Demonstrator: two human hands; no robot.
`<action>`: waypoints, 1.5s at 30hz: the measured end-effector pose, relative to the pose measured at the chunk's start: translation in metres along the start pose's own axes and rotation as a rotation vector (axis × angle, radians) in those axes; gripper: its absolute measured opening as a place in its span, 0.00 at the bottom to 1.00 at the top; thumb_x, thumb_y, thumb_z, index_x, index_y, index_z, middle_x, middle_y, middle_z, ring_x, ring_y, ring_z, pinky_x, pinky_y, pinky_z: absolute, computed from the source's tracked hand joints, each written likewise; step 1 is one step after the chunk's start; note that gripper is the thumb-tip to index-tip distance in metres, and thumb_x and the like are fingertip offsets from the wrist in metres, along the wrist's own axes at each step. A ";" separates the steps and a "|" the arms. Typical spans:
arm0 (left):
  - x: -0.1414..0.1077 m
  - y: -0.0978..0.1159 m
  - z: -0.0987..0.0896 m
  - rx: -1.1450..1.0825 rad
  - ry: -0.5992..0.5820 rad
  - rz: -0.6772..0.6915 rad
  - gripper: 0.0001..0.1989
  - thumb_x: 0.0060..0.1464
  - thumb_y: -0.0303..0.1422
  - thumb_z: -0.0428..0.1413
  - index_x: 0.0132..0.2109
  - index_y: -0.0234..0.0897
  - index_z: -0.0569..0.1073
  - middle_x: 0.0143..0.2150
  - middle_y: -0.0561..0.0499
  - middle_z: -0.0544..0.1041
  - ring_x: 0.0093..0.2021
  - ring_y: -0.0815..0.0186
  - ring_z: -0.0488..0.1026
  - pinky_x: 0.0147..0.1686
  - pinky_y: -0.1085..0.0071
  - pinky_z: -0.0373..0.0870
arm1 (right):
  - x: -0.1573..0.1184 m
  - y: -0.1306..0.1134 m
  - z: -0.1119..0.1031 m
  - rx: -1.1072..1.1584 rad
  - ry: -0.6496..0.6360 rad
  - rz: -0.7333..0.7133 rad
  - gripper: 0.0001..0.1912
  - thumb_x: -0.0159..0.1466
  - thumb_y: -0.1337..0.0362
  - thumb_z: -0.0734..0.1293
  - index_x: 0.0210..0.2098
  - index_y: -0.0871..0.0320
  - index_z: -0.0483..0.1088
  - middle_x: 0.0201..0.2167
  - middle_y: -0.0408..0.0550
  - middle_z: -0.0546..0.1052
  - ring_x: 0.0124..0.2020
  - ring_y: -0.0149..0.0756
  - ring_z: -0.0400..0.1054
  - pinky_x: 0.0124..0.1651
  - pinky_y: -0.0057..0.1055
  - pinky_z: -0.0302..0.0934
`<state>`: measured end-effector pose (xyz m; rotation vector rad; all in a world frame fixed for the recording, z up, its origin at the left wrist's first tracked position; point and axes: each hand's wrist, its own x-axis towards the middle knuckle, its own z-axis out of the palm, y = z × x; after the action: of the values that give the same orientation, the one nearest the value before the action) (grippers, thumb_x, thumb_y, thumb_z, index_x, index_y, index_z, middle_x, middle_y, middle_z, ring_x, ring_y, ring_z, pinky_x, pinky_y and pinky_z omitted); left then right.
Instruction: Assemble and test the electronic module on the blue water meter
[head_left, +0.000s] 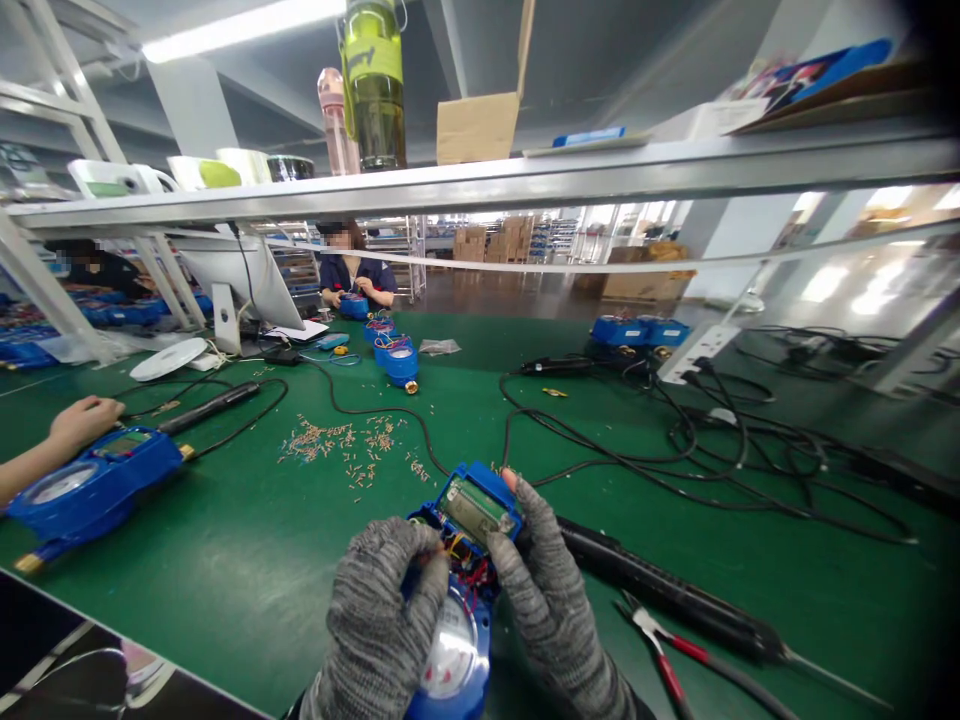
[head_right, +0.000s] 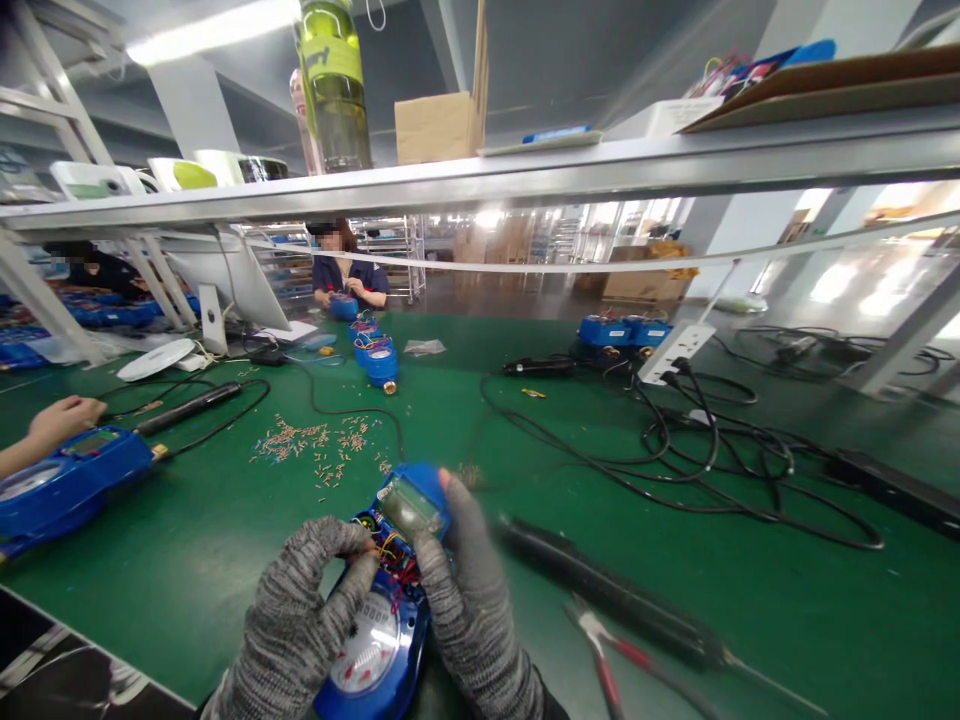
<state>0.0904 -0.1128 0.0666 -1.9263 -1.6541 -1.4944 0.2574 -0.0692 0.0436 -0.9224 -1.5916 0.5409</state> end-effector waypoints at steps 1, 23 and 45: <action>-0.002 0.000 -0.001 0.005 -0.027 -0.004 0.04 0.57 0.31 0.58 0.40 0.43 0.76 0.35 0.50 0.81 0.35 0.58 0.80 0.36 0.56 0.80 | 0.000 0.000 0.000 0.000 0.002 0.005 0.27 0.70 0.60 0.62 0.67 0.39 0.55 0.67 0.41 0.65 0.67 0.40 0.59 0.67 0.44 0.56; 0.005 0.011 0.003 0.277 0.036 0.199 0.09 0.63 0.34 0.52 0.40 0.40 0.77 0.35 0.48 0.83 0.33 0.57 0.81 0.34 0.56 0.80 | -0.001 0.001 0.001 -0.043 0.011 0.005 0.27 0.70 0.59 0.62 0.67 0.37 0.55 0.66 0.43 0.66 0.65 0.44 0.62 0.64 0.50 0.60; 0.008 0.014 0.002 0.071 -0.106 -0.080 0.09 0.64 0.33 0.51 0.42 0.38 0.75 0.36 0.48 0.83 0.35 0.61 0.82 0.37 0.63 0.82 | 0.002 -0.003 -0.002 -0.002 -0.022 0.007 0.27 0.70 0.61 0.63 0.66 0.41 0.57 0.65 0.44 0.67 0.65 0.43 0.62 0.66 0.47 0.59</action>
<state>0.1016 -0.1115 0.0779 -1.9546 -1.8230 -1.3626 0.2587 -0.0695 0.0478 -0.9274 -1.6094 0.5560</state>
